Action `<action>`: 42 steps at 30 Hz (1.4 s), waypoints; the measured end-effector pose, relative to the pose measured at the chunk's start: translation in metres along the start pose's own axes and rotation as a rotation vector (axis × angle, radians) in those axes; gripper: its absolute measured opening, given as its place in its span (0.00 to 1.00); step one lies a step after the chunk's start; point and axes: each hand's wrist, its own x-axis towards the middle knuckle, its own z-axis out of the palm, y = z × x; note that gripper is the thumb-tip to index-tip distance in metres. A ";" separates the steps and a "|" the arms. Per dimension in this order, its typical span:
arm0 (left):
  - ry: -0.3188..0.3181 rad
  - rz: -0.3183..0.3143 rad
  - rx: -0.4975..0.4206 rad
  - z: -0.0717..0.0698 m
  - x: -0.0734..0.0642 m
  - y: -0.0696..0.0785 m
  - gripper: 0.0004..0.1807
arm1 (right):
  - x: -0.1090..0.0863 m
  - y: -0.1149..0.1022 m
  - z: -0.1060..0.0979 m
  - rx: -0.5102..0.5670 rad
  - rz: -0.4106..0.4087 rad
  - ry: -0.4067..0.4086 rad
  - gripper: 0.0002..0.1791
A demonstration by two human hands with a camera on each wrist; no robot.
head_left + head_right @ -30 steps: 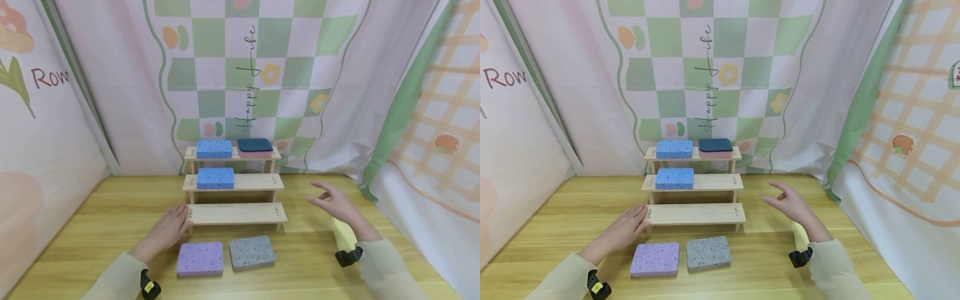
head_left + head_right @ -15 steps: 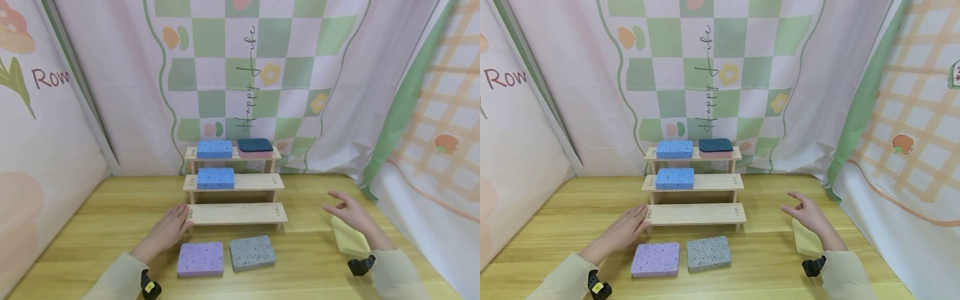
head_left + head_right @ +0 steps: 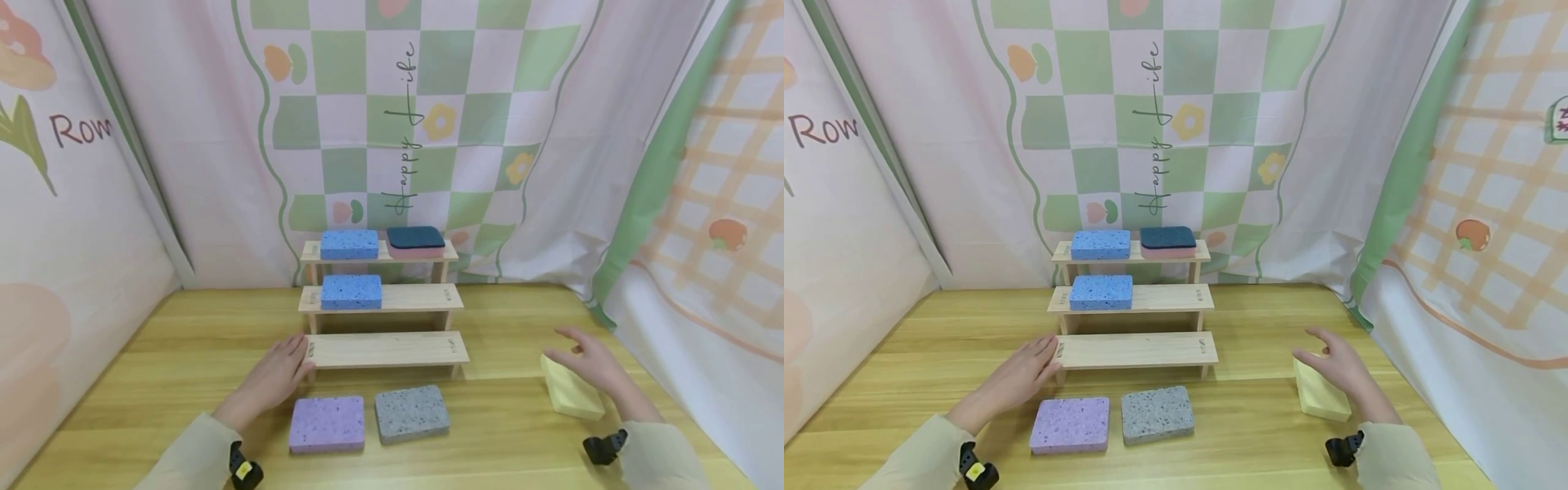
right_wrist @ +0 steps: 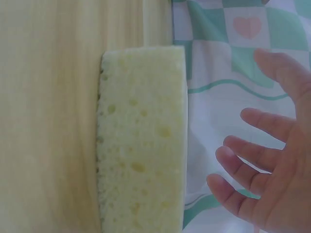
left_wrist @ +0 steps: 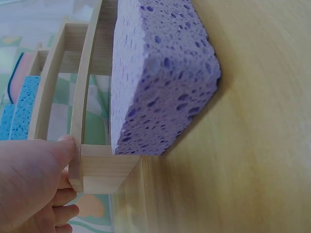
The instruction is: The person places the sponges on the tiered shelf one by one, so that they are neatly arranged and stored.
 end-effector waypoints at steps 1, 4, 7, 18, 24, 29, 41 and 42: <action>0.000 0.000 0.000 0.000 0.000 0.000 0.30 | -0.001 0.002 0.000 -0.006 -0.002 0.003 0.35; 0.003 0.003 -0.001 0.000 -0.001 0.000 0.30 | -0.003 0.006 0.000 -0.019 0.001 0.006 0.35; 0.007 0.008 0.001 -0.001 -0.001 0.001 0.30 | -0.006 0.011 0.000 -0.028 0.008 0.004 0.35; 0.012 0.008 0.002 -0.003 -0.002 0.003 0.29 | -0.014 0.021 0.005 -0.037 0.136 -0.046 0.43; 0.010 0.006 0.002 -0.002 -0.002 0.002 0.29 | -0.013 0.021 0.002 -0.083 0.186 -0.086 0.42; 0.015 0.009 0.007 -0.001 -0.001 0.001 0.30 | -0.014 0.021 0.000 -0.105 0.197 -0.118 0.41; 0.018 0.016 0.017 0.000 -0.001 0.001 0.30 | -0.013 0.020 0.000 -0.120 0.189 -0.138 0.43; 0.019 0.017 0.017 0.000 -0.001 0.001 0.30 | -0.013 0.020 0.001 -0.123 0.187 -0.142 0.43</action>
